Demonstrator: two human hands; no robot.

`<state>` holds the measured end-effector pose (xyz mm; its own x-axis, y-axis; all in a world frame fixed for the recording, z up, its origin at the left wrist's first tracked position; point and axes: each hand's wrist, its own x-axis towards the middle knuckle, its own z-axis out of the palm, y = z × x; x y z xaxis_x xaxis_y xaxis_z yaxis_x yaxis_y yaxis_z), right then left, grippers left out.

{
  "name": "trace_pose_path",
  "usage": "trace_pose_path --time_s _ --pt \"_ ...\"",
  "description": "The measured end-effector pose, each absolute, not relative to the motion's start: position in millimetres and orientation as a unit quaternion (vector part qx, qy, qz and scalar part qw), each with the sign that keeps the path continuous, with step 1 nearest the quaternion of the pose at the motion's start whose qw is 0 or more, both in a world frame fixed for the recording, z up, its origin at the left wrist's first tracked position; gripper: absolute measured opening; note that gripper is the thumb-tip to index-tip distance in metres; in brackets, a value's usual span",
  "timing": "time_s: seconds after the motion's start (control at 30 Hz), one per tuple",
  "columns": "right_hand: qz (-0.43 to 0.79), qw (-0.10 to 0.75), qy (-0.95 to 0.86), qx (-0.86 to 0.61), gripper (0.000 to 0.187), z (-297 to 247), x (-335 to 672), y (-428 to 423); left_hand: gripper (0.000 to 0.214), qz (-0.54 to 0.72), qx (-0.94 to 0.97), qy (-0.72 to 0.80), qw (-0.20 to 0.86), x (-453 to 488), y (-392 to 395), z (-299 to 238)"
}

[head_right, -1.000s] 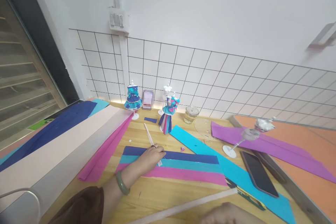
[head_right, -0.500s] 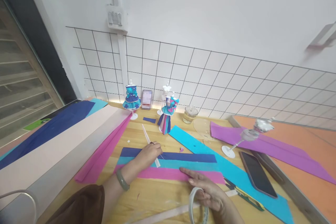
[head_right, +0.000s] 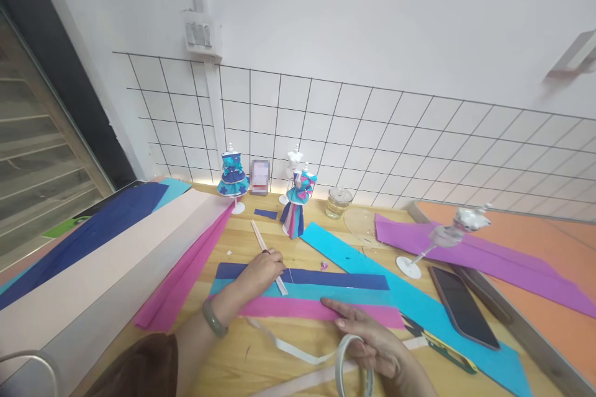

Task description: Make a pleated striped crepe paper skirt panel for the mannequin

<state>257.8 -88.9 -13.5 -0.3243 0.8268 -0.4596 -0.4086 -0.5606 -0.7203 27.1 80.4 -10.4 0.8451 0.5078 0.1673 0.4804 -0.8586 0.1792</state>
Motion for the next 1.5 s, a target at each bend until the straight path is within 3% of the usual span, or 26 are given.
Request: trace_pose_path --time_s 0.37,0.8,1.0,1.17,1.27,1.5 --pt "0.777 0.420 -0.232 -0.407 0.055 -10 255 -88 0.027 0.150 0.940 0.289 0.102 32 81 -9" --pt "0.764 0.408 -0.240 -0.438 0.062 -11 253 -88 0.018 0.224 0.882 0.373 0.181 45 84 -19" --pt "0.764 0.412 -0.236 -0.437 0.064 -10 253 -89 0.035 0.243 0.850 0.435 0.169 20 105 -8" --pt "0.767 0.406 -0.241 -0.434 0.063 -11 255 -89 0.023 0.201 0.904 0.332 0.177 2 105 -2" --pt "0.763 0.401 -0.248 -0.442 0.065 -13 255 -88 0.026 0.167 0.933 0.269 0.173 3 94 -6" --pt "0.768 0.409 -0.231 -0.436 0.062 -11 253 -88 0.023 0.165 0.928 0.307 0.131 5 94 -4"
